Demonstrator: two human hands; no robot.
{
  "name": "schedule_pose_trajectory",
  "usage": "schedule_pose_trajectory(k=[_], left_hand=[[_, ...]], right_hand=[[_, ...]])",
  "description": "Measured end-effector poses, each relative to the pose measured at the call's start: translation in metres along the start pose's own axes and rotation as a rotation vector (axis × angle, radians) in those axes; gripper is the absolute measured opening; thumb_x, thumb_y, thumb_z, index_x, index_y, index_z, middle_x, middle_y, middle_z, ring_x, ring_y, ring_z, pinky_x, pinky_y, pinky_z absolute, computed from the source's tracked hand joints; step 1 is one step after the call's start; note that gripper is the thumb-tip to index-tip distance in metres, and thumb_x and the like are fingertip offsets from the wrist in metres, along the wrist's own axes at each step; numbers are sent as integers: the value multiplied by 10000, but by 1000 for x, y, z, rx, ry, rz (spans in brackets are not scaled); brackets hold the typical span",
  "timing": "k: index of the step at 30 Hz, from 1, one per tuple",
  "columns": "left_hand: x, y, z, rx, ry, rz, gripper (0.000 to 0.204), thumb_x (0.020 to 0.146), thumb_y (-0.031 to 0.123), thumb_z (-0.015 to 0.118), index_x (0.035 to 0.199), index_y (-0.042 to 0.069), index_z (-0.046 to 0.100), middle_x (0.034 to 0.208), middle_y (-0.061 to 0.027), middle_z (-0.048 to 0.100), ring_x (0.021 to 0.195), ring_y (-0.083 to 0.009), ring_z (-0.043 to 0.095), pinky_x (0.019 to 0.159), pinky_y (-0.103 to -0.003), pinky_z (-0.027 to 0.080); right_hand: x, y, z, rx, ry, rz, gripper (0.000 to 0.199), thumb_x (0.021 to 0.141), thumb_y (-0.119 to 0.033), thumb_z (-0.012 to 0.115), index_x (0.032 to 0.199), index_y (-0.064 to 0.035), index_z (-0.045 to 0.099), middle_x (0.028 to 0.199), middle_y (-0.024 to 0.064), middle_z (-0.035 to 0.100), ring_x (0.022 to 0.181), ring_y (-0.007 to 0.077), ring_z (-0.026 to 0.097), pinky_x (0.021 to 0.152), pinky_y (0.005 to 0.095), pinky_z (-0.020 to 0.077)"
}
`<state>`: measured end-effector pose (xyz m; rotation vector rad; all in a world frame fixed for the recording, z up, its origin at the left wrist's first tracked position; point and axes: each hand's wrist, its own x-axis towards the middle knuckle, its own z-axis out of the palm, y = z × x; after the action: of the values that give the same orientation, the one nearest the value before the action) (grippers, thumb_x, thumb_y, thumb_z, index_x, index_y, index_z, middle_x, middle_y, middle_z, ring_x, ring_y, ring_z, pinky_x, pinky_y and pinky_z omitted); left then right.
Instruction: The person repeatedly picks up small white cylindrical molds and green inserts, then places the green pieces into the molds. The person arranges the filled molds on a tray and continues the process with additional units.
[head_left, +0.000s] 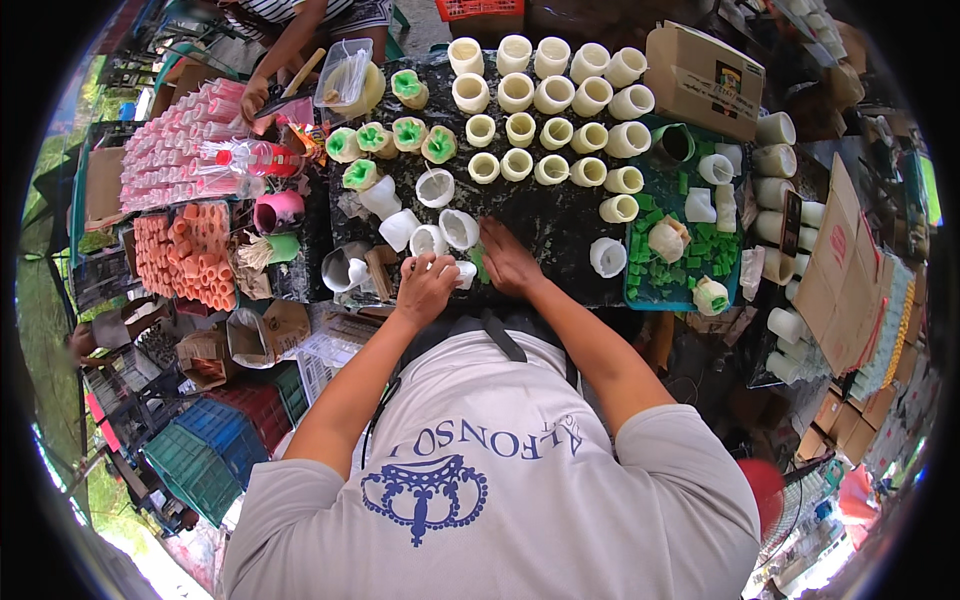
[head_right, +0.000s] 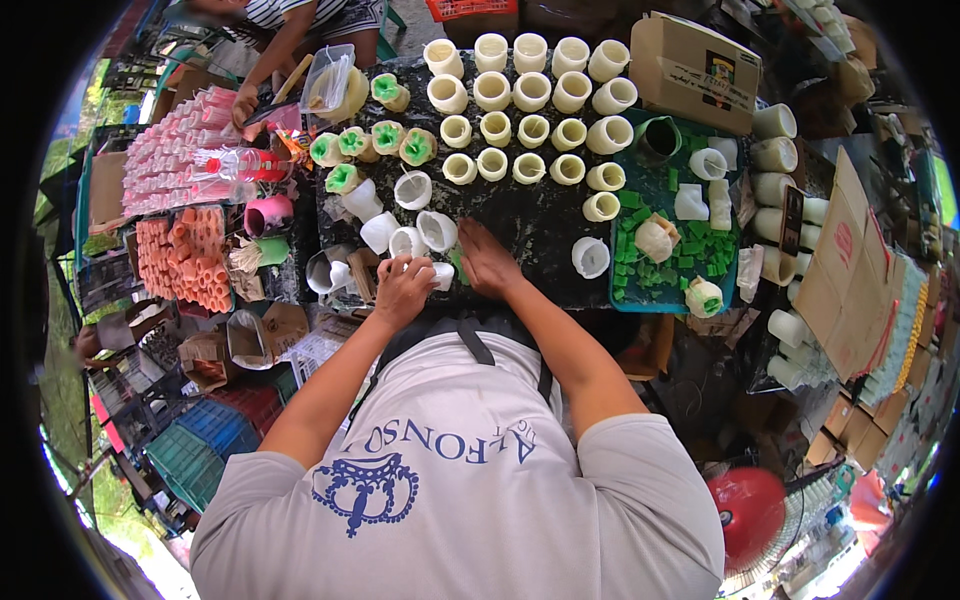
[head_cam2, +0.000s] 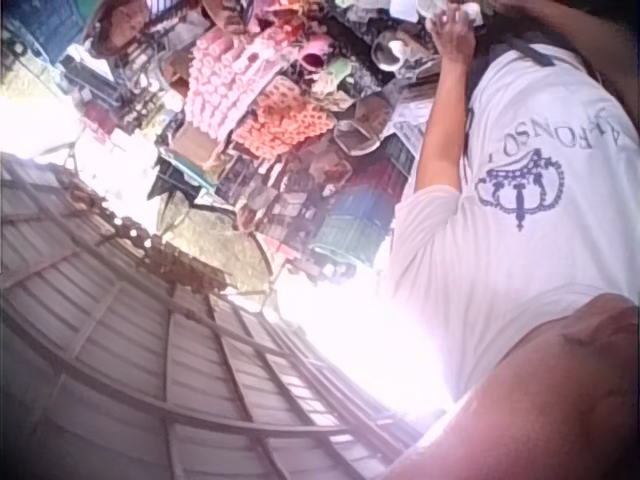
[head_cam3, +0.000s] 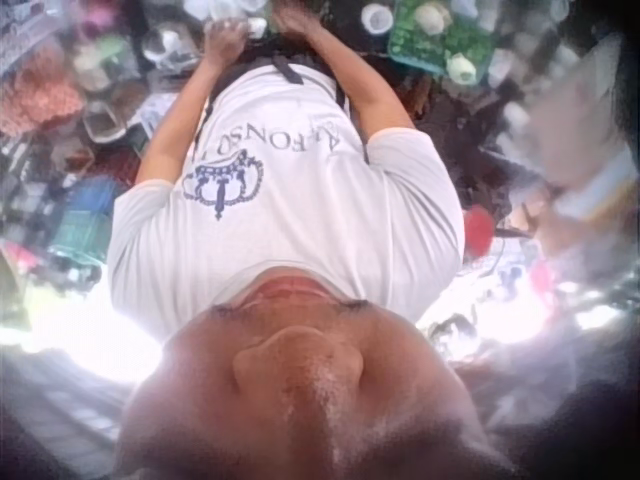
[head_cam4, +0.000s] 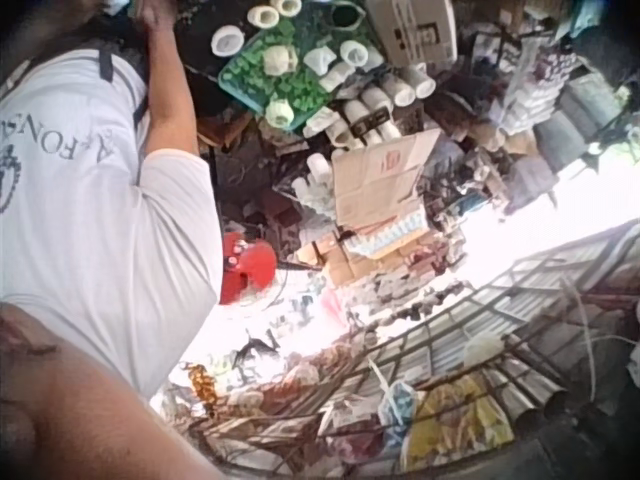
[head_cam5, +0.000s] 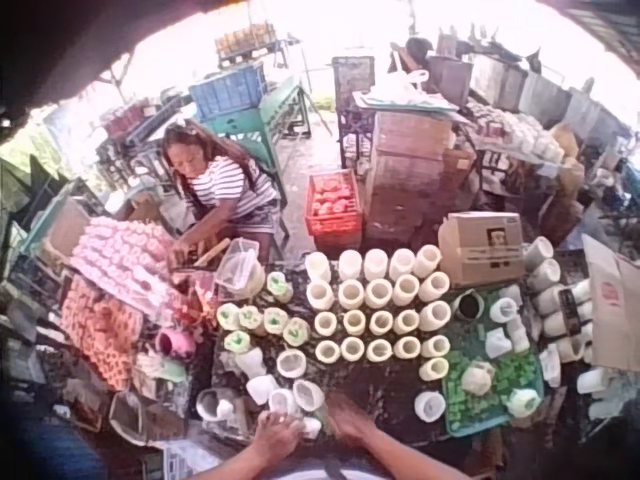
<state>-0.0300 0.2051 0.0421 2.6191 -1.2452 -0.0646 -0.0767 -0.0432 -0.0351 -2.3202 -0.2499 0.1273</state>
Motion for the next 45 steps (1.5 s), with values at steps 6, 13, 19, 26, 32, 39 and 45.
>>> schedule_pose_trajectory(k=[6, 13, 19, 26, 32, 39, 45], left_hand=[[22, 16, -46, -213, 89, 8, 302, 929, 222, 805, 1156, 164, 616, 1400, -2, 673, 1293, -245, 604, 1105, -480, 349], [101, 36, -56, -390, 184, 90, 318, 959, 161, 789, 1207, 70, 611, 1360, -83, 747, 1188, -333, 693, 1034, -472, 482], [121, 36, -57, -367, 247, 21, 324, 965, 143, 794, 1206, 64, 592, 1370, -60, 753, 1177, -328, 693, 1022, -470, 483], [119, 33, -57, -364, 187, 50, 312, 959, 122, 792, 1197, 70, 597, 1359, -53, 758, 1182, -326, 687, 1015, -463, 482], [140, 50, -49, -422, 190, 75, 256, 1013, 119, 743, 1225, 55, 614, 1377, -69, 760, 1194, -339, 678, 1033, -466, 482], [150, 54, -49, -421, 179, 99, 272, 1004, 105, 752, 1242, 60, 629, 1367, -69, 762, 1200, -340, 678, 1027, -465, 488], [144, 47, -47, -372, 186, 86, 308, 959, 93, 784, 1209, 59, 607, 1354, -60, 760, 1190, -323, 680, 1012, -462, 488]], right_hand=[[-19, 19, -31, -139, 193, 178, 754, 1059, -307, 583, 1660, 83, 348, 1761, 298, 306, 1647, 461, 285, 1354, 556, 244], [-17, -34, 2, -83, -148, 306, 889, 1048, -441, 605, 1688, 76, 270, 1778, 317, 247, 1670, 466, 220, 1366, 547, 205], [-27, -12, -11, -6, 50, 212, 890, 1054, -440, 601, 1693, 80, 262, 1784, 320, 230, 1675, 467, 204, 1367, 546, 202], [-32, 30, -19, -307, 343, 508, 975, 1060, -538, 577, 1700, 106, 223, 1803, 317, 172, 1691, 461, 158, 1379, 550, 149], [-35, -28, -5, -83, -122, 379, 997, 1037, -589, 599, 1671, 111, 279, 1768, 354, 231, 1675, 486, 182, 1373, 546, 178], [-42, 13, -28, -188, 467, 234, 659, 1010, -337, 686, 1526, 43, 535, 1556, 250, 559, 1456, 451, 521, 1250, 549, 395], [-41, 31, -49, -259, 448, 525, 372, 955, -277, 793, 1262, -98, 685, 1262, 124, 621, 1210, 357, 608, 998, 508, 508]])
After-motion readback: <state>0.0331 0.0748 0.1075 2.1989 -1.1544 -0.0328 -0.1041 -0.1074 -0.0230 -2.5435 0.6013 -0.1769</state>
